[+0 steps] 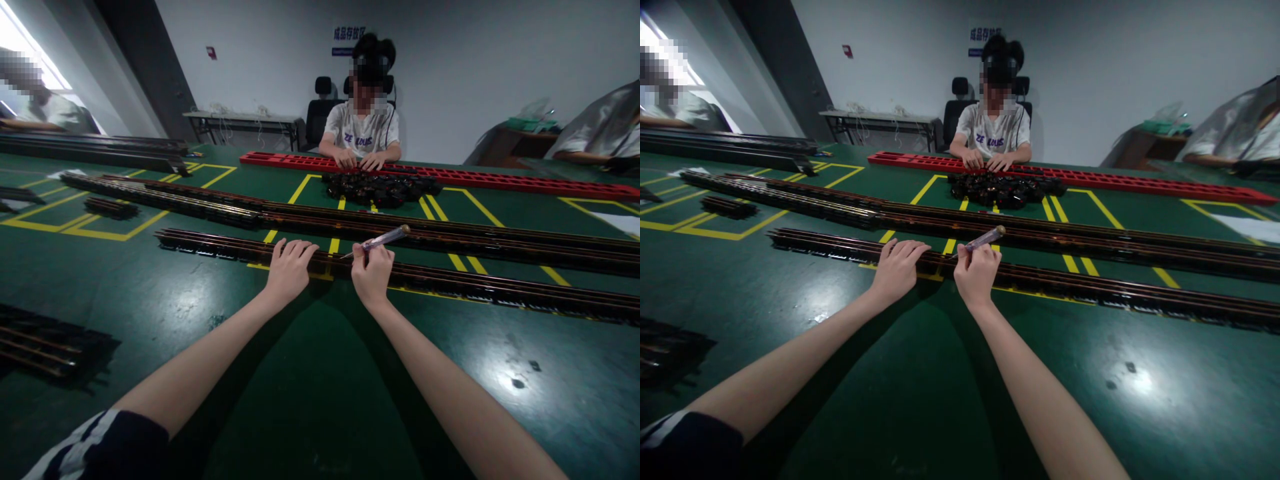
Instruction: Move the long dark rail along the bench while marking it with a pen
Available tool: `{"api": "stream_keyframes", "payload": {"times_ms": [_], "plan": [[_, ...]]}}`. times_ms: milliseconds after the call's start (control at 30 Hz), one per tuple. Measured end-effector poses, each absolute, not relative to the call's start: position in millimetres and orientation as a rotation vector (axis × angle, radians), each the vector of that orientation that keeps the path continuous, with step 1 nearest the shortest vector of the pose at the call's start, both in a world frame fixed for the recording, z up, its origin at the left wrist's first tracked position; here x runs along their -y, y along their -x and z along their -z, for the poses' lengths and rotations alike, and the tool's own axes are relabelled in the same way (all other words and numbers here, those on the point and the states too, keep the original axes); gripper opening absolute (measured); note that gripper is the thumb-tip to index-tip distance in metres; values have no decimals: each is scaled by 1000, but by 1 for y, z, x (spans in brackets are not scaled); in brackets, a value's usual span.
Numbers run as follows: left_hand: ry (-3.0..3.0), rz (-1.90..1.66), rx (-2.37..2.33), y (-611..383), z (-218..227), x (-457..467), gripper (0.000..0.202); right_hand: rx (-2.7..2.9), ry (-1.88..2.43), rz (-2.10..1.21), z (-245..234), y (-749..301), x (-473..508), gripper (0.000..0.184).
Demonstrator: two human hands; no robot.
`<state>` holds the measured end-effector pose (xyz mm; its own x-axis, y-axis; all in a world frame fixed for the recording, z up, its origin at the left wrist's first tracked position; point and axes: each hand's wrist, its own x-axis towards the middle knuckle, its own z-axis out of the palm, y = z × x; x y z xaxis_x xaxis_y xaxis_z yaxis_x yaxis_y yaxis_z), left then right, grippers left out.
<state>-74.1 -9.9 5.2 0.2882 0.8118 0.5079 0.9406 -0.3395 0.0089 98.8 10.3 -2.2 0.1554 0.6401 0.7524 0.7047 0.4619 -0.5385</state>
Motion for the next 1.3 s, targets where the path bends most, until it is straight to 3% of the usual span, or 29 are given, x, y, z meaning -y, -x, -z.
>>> {"api": "stream_keyframes", "payload": {"times_ms": [900, 1300], "plan": [[2222, 662, 1623, 75, -5, 9, 37, 1619, 1215, 91, 2, -98, -9, 27], [2462, 742, 1559, 78, -4, 7, 40, 1577, 1228, 103, 2, -99, -9, 27]]}}
